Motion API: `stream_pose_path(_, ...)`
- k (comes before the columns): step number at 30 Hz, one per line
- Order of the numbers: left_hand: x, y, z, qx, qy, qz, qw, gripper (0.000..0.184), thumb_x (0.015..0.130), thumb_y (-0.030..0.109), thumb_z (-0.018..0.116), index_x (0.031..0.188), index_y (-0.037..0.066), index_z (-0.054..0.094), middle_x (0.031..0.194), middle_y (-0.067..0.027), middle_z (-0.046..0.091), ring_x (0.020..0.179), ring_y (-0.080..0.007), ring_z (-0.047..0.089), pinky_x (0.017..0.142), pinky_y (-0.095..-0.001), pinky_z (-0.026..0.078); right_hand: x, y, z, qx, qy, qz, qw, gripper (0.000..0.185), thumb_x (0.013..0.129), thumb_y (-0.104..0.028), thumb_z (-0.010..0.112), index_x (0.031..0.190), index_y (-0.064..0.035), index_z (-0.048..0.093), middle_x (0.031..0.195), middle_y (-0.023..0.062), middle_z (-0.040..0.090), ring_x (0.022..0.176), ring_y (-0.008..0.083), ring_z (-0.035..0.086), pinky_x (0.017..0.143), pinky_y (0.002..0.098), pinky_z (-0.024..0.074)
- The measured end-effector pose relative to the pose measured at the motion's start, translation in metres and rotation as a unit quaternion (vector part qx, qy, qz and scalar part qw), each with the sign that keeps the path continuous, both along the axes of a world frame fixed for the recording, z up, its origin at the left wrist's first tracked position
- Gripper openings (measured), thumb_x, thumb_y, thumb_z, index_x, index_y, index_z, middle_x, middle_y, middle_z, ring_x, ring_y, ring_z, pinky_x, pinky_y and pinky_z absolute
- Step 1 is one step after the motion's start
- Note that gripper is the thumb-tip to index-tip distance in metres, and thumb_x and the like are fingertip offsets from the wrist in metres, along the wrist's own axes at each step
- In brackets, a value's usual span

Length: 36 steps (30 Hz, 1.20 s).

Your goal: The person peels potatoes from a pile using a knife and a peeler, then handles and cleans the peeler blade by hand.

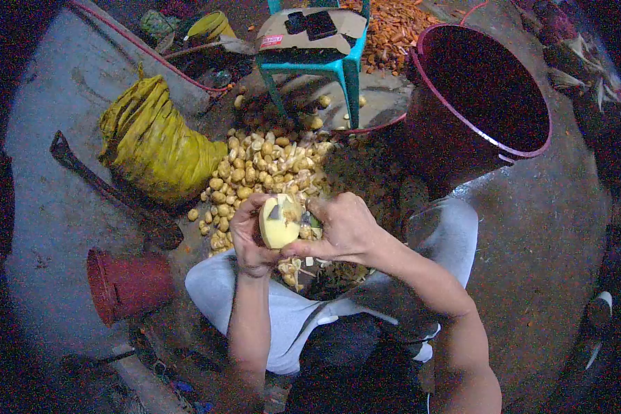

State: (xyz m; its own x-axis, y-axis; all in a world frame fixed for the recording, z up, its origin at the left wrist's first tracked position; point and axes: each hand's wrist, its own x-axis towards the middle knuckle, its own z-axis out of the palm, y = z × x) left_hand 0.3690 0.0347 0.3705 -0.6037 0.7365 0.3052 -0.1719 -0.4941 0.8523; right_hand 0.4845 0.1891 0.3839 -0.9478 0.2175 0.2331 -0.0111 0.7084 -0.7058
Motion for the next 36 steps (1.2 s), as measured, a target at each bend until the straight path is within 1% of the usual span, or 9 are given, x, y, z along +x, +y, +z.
stream_pose_path(5,0.006,0.004,0.000,-0.014,-0.035,0.053,0.998,0.081,0.054,0.012,0.093,0.122,0.000,0.050,0.113,-0.0105,0.061,0.105,-0.0205,0.060,0.093,-0.0347,0.049,0.000,-0.006,-0.005,0.075,0.039,-0.059,0.995,0.064,0.075,-0.067,0.062,0.073,-0.0037,0.055,0.046,0.0170,0.049,0.044,0.0375,0.056,0.045,0.0456,0.0452)
stream_pose_path(9,0.008,0.007,-0.002,-0.022,-0.034,0.080,0.996,0.082,0.055,0.013,0.092,0.123,0.001,0.048,0.112,-0.0111,0.061,0.104,-0.0207,0.060,0.094,-0.0344,0.048,0.000,-0.010,-0.005,0.095,0.044,-0.088,0.991,0.061,0.077,-0.063,0.062,0.068,-0.0036,0.053,0.048,0.0176,0.051,0.045,0.0380,0.057,0.047,0.0465,0.0457)
stream_pose_path(11,0.009,0.007,-0.002,-0.012,-0.063,0.044,0.997,0.082,0.056,0.013,0.091,0.123,0.001,0.047,0.114,-0.0114,0.060,0.105,-0.0215,0.059,0.095,-0.0342,0.047,-0.004,-0.005,-0.017,-0.045,0.056,-0.006,0.997,0.057,0.081,-0.056,0.061,0.071,-0.0009,0.057,0.052,0.0194,0.055,0.049,0.0397,0.058,0.050,0.0456,0.0474)
stream_pose_path(12,0.009,0.008,0.000,-0.012,-0.063,0.044,0.997,0.082,0.056,0.013,0.091,0.123,0.001,0.047,0.114,-0.0114,0.060,0.105,-0.0215,0.059,0.095,-0.0342,0.047,-0.004,-0.002,-0.013,-0.045,0.057,-0.006,0.997,0.057,0.081,-0.056,0.061,0.071,-0.0009,0.057,0.052,0.0194,0.055,0.049,0.0397,0.058,0.050,0.0456,0.0474)
stream_pose_path(14,0.010,0.010,0.004,0.021,-0.145,0.010,0.989,0.081,0.056,0.012,0.090,0.123,0.001,0.047,0.116,-0.0117,0.059,0.107,-0.0223,0.058,0.096,-0.0342,0.047,-0.006,0.004,0.000,-0.192,-0.008,-0.008,0.981,0.065,0.075,-0.061,0.067,0.074,0.0042,0.060,0.057,0.0224,0.057,0.053,0.0401,0.060,0.053,0.0435,0.0493)
stream_pose_path(17,0.005,0.006,0.001,-0.003,-0.150,-0.017,0.989,0.082,0.054,0.010,0.089,0.124,0.000,0.047,0.117,-0.0119,0.058,0.109,-0.0229,0.058,0.096,-0.0346,0.047,-0.007,0.011,0.000,-0.103,-0.032,0.006,0.994,0.082,0.062,-0.069,0.073,0.079,0.0100,0.061,0.060,0.0248,0.058,0.056,0.0387,0.062,0.057,0.0419,0.0510)
stream_pose_path(21,0.002,0.000,0.003,-0.017,-0.126,-0.073,0.989,0.083,0.053,0.008,0.088,0.125,-0.002,0.048,0.120,-0.0138,0.057,0.111,-0.0242,0.057,0.098,-0.0365,0.046,-0.006,0.006,0.000,-0.140,-0.027,0.001,0.990,0.087,0.047,-0.068,0.082,0.085,0.0057,0.058,0.067,0.0203,0.058,0.059,0.0333,0.059,0.059,0.0397,0.0458)
stream_pose_path(31,0.001,-0.001,0.000,-0.008,-0.086,-0.089,0.992,0.082,0.054,0.009,0.089,0.125,-0.003,0.048,0.123,-0.0147,0.055,0.114,-0.0250,0.055,0.100,-0.0382,0.045,-0.003,0.003,0.006,-0.166,-0.016,0.017,0.986,0.079,0.046,-0.064,0.084,0.077,0.0045,0.061,0.061,0.0194,0.058,0.056,0.0335,0.061,0.055,0.0383,0.0468)
stream_pose_path(36,0.005,0.001,-0.001,-0.009,-0.048,-0.023,0.999,0.082,0.055,0.013,0.091,0.124,-0.001,0.049,0.124,-0.0126,0.055,0.115,-0.0230,0.055,0.101,-0.0365,0.044,-0.003,0.001,0.000,-0.095,0.023,0.007,0.995,0.080,0.058,-0.073,0.073,0.064,0.0048,0.057,0.049,0.0205,0.050,0.046,0.0377,0.057,0.049,0.0428,0.0466)
